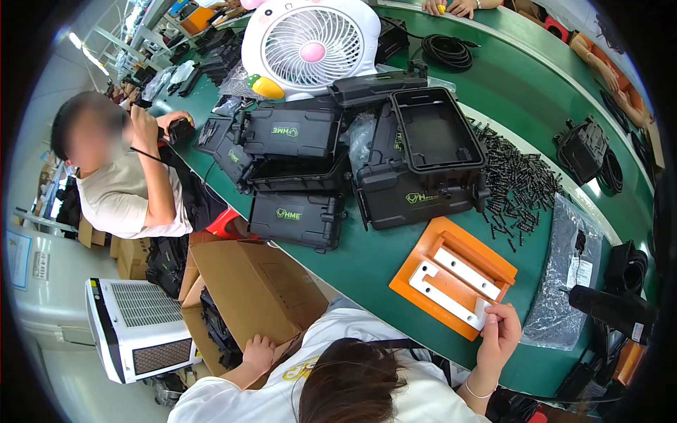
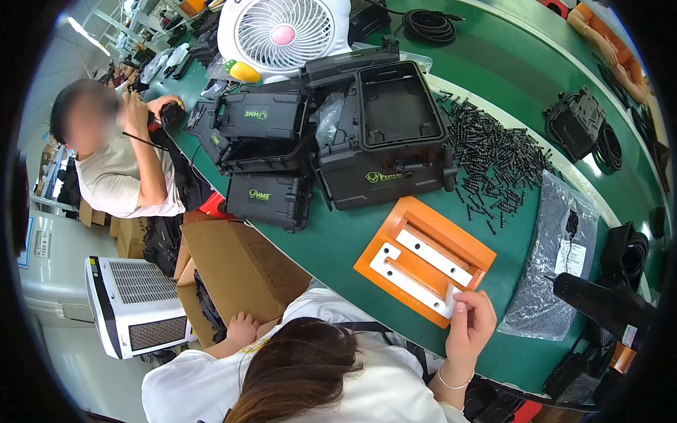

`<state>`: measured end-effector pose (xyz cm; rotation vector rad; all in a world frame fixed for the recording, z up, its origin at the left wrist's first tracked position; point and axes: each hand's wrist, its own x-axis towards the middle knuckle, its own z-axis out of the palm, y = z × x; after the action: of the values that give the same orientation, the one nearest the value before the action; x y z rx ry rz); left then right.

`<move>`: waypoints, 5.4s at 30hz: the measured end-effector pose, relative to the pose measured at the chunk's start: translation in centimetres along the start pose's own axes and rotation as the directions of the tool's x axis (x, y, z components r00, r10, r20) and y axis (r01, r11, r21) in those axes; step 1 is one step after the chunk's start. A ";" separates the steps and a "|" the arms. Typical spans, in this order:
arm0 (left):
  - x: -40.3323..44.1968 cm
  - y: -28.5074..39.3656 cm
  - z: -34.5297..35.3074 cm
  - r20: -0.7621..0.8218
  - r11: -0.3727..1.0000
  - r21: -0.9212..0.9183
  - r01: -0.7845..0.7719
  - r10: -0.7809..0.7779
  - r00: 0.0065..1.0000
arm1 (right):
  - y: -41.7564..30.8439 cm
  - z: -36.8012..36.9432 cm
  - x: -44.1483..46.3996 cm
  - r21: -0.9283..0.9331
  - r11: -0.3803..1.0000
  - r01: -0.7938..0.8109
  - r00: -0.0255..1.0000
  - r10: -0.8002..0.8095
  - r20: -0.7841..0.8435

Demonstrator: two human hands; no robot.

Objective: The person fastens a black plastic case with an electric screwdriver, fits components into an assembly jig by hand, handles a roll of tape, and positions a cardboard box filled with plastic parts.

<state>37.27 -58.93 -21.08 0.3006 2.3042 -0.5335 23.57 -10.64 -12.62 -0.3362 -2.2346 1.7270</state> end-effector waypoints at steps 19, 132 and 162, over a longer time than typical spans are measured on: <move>1.3 1.0 3.0 0.037 1.000 -0.027 0.010 -0.009 0.999 | 0.0 -0.1 -0.1 0.020 1.000 -0.007 1.000 0.007 0.010; 14.6 13.1 -36.7 -0.970 0.219 -0.021 -0.976 0.233 0.073 | -2.5 2.8 1.9 -0.480 0.822 0.305 0.940 -0.340 0.014; 9.7 1.2 -40.2 -0.879 0.446 -0.059 -0.893 -0.448 -0.165 | -2.5 3.1 1.9 -0.490 0.811 0.321 0.931 -0.366 0.005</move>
<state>6.19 -38.83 -2.62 1.0710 3.1154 2.1112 20.64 -13.41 -10.77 -0.0941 -2.4511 0.9373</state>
